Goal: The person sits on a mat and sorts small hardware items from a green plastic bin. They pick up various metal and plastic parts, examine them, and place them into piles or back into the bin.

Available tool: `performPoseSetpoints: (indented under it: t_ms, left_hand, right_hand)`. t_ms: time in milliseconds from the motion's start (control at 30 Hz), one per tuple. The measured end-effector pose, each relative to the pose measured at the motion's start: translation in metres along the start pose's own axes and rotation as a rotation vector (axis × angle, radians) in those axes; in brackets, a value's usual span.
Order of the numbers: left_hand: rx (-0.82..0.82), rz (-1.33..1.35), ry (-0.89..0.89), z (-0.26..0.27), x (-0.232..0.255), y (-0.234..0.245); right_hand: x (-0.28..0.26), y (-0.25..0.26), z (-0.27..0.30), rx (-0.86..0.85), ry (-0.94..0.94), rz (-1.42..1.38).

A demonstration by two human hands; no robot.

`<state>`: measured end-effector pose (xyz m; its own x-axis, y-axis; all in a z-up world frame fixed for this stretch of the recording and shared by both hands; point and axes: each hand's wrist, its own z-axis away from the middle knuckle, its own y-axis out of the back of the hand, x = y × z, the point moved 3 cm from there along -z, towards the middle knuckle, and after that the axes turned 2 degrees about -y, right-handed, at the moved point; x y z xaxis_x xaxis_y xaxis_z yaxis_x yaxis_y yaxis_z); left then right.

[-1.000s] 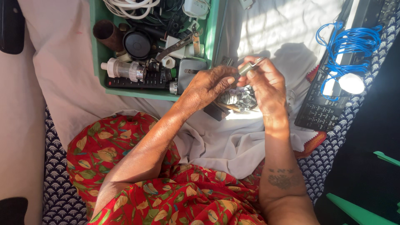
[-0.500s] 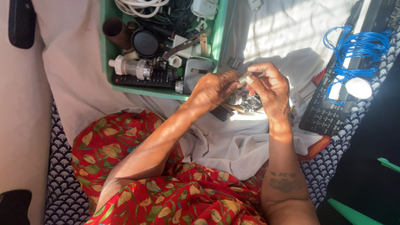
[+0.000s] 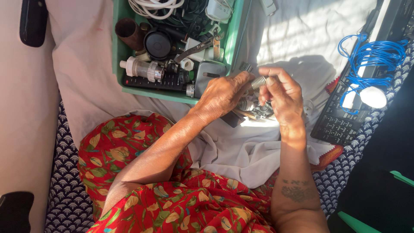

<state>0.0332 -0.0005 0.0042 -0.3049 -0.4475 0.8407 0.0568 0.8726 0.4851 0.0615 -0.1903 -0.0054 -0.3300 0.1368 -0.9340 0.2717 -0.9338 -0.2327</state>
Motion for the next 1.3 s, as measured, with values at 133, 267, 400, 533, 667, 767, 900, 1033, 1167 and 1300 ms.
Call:
performPoseSetpoints:
  t_ms: [133,267,400,533,667,767,900,1033,1167,1300]
  left_hand:
    - [0.140,-0.186,-0.050,-0.003,-0.009,0.014]
    - [0.249,-0.462,0.063,-0.012,-0.026,0.036]
    - [0.369,-0.492,-0.001,-0.018,-0.035,0.045]
    - [0.361,-0.515,-0.102,-0.017,-0.034,0.039]
    - [0.276,-0.571,-0.072,-0.020,-0.035,0.034]
    - [0.217,-0.681,-0.076,-0.026,-0.035,0.031]
    - [0.151,-0.780,-0.086,-0.037,-0.040,0.023]
    - [0.184,-0.819,-0.128,-0.046,-0.038,0.021]
    - [-0.039,-0.946,0.053,-0.059,-0.040,0.009]
    - [-0.089,-0.817,0.115,-0.061,-0.043,0.009]
  right_hand:
    - [-0.006,-0.008,-0.003,-0.022,0.134,0.181]
    - [0.005,0.001,-0.006,-0.023,0.119,0.352]
    - [0.012,0.007,-0.005,-0.030,0.118,0.430]
    - [0.010,0.006,-0.006,-0.003,0.174,0.542]
    - [0.003,0.005,-0.005,0.003,0.189,0.572]
    - [-0.004,0.005,-0.005,0.018,0.209,0.586]
    - [-0.011,0.003,-0.002,0.075,0.211,0.629]
    - [-0.021,0.001,0.004,0.088,0.251,0.678]
    - [-0.024,0.002,0.005,0.105,0.264,0.668]
    - [-0.017,0.007,-0.001,0.146,0.328,0.806]
